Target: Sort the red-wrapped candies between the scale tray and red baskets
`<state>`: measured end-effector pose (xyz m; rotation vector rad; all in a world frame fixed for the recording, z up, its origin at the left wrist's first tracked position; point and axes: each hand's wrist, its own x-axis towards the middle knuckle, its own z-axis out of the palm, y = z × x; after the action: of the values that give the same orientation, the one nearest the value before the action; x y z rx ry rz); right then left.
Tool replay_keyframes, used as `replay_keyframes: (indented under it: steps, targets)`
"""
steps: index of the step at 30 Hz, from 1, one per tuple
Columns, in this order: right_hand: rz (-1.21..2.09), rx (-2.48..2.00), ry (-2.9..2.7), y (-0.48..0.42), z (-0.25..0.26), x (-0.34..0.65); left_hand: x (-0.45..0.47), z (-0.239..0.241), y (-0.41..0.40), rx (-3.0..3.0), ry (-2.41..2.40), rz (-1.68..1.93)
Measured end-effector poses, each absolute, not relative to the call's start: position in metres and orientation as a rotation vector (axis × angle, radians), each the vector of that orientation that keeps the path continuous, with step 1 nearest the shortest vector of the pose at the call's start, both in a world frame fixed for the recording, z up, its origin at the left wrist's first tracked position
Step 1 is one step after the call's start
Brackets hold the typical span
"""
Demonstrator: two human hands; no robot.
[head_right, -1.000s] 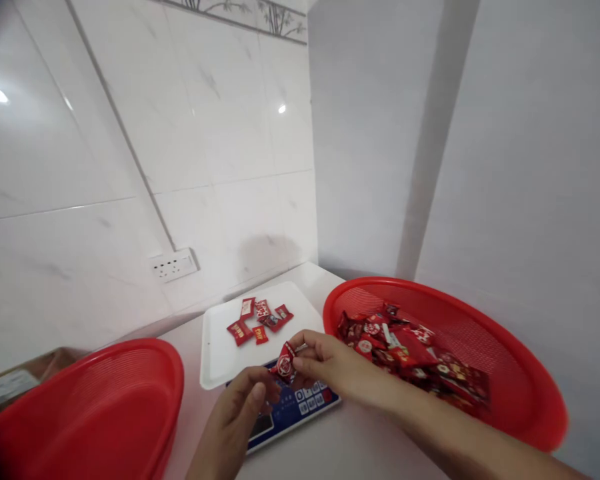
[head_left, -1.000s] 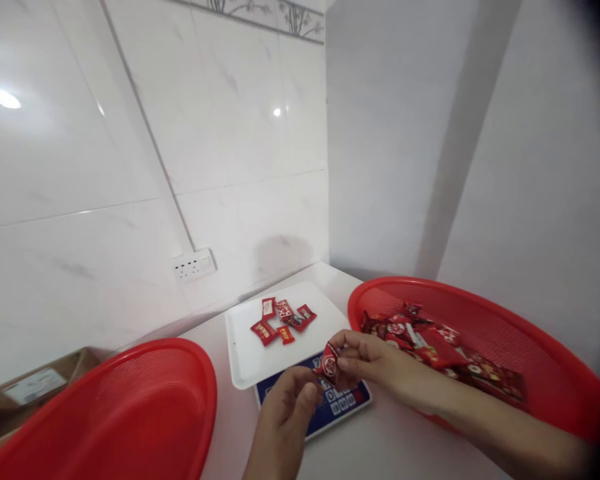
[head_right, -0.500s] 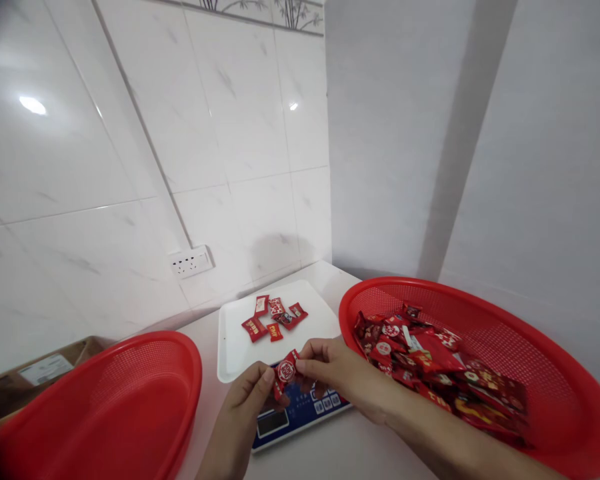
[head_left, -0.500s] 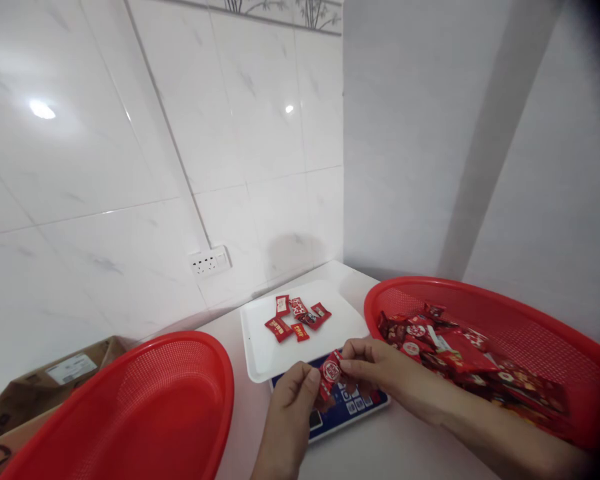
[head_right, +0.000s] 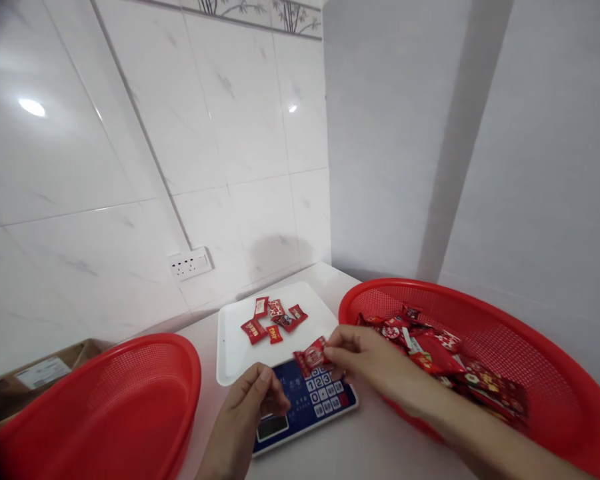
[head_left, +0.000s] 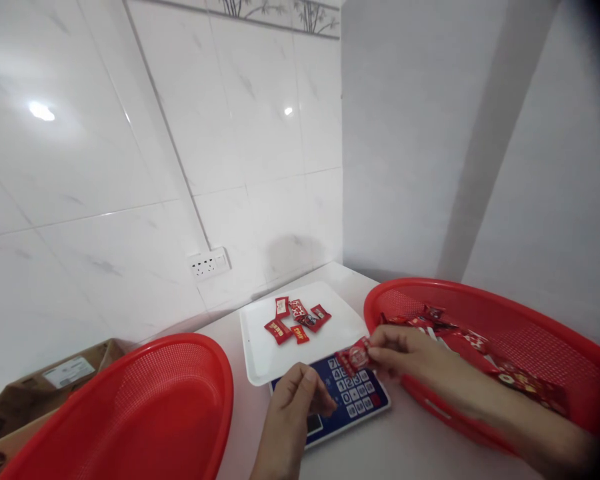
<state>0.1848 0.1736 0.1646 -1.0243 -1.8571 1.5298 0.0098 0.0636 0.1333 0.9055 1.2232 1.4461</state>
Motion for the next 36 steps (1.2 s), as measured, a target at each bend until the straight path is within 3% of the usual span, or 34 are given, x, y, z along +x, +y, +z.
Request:
replay_keyframes:
  steps: [7, 9, 21, 31, 36]
  targets:
    - [0.540, -1.418, -2.131, 0.241, 0.158, 0.269, -0.008, 0.144, 0.057, 0.754, 1.153, 1.738]
    - [0.391, -1.470, -2.206, 0.242, 0.157, 0.265, -0.012, 0.145, 0.056, 0.707, 1.116, 1.798]
    - [0.410, -1.116, -2.710, 0.244, 0.126, 0.092, -0.018, 0.167, 0.036, 0.655, 0.951, 2.065]
    - [0.272, -1.154, -2.643, 0.253, 0.111, 0.072, -0.018, 0.180, 0.022, 0.628, 0.845, 2.062]
    - [0.404, -1.132, -2.576, 0.261, 0.115, 0.078, -0.016, 0.179, 0.022, 0.635, 0.791, 2.026]
